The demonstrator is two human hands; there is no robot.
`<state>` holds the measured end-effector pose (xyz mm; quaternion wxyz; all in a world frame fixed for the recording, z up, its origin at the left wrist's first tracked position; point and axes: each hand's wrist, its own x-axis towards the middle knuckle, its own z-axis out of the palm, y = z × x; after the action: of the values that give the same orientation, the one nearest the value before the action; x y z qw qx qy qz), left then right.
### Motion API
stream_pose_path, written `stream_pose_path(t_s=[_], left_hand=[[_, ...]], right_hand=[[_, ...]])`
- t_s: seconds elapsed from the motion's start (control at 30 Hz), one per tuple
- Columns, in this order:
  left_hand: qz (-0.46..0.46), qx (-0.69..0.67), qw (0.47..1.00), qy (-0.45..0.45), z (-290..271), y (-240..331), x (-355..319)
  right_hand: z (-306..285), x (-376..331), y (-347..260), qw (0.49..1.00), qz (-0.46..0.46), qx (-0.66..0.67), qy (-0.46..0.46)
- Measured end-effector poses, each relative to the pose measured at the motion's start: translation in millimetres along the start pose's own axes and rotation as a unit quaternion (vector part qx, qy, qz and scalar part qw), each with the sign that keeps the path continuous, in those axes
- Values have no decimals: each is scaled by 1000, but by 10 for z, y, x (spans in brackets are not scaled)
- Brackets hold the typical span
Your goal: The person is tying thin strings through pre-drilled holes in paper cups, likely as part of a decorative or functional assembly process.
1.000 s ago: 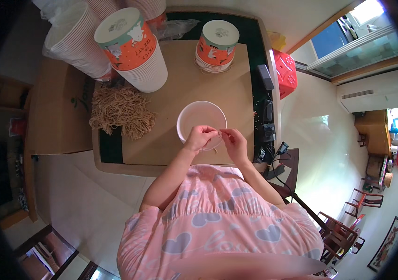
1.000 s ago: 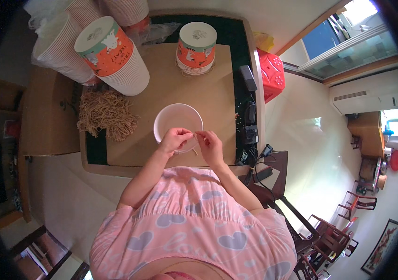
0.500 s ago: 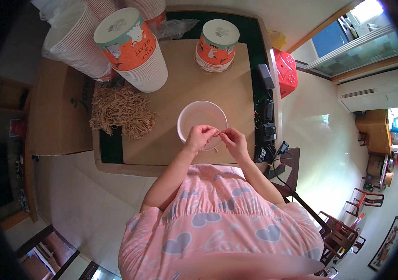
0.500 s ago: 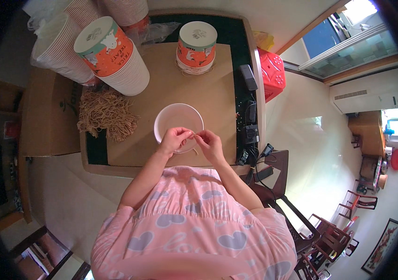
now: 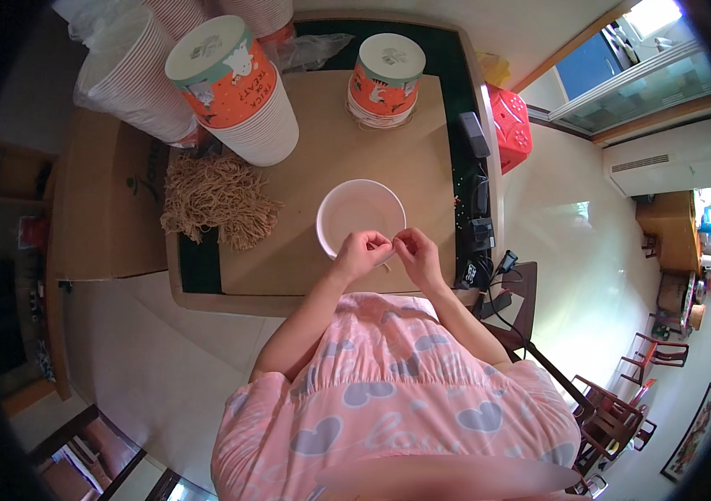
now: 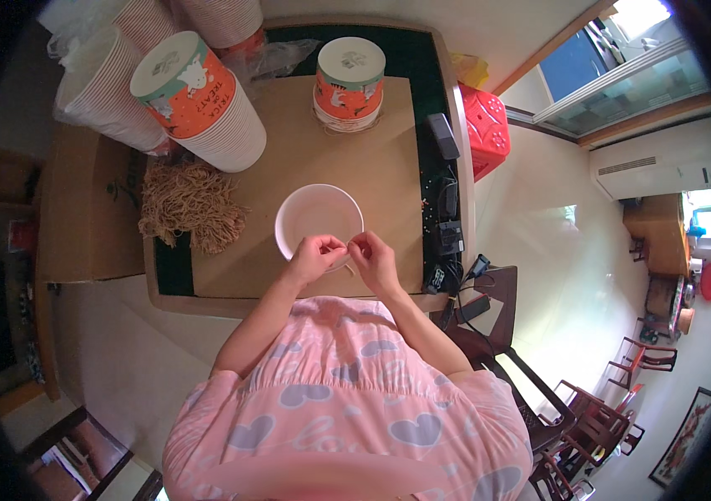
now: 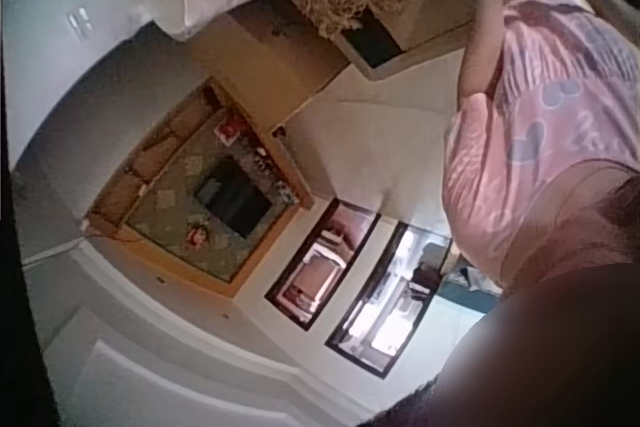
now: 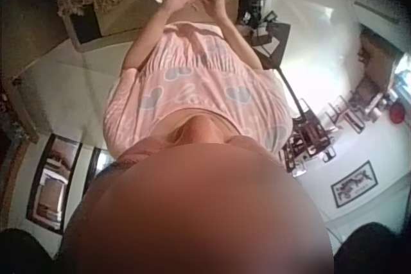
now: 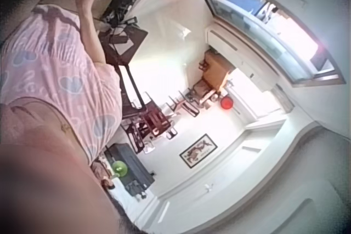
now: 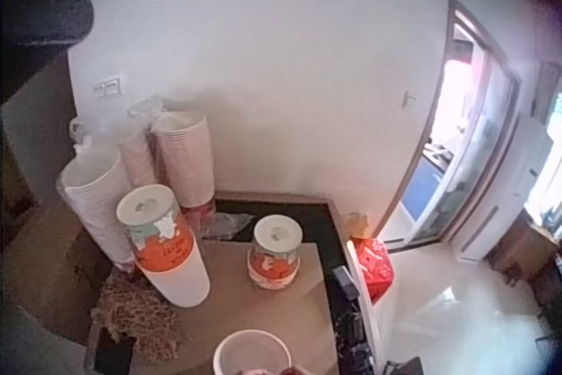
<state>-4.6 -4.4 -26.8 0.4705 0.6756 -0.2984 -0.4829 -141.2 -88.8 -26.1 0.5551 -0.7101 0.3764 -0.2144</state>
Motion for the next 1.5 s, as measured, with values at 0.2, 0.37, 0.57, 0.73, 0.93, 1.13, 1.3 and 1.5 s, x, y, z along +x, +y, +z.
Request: stream_pose_path(t_s=[0.2,0.37,0.57,0.73,0.93,1.13,1.3,1.5], left_hand=[[49,-44,995,74,19,-107,32],[92,72,991,62,2,149,-69],[87,74,990,77,1,140,-57],[91,47,990,95,-6,-22,-5],[66,52,994,73,-22,45,-25],[56,69,994,62,-51,112,-68],[62,63,995,46,-48,55,-55],[82,75,992,62,-58,84,-80]], right_hand=[[22,-4,-5,999,6,38,0],[-5,-5,12,1000,11,23,-5],[-2,-1,-98,1000,19,-8,-6],[-17,-18,-310,997,-26,-66,0],[-10,-9,-242,992,-82,-93,-15],[-22,-16,-247,991,-85,-100,-29],[-19,-31,-314,978,-148,-144,-6],[-52,-50,-262,983,-84,-160,-18]])
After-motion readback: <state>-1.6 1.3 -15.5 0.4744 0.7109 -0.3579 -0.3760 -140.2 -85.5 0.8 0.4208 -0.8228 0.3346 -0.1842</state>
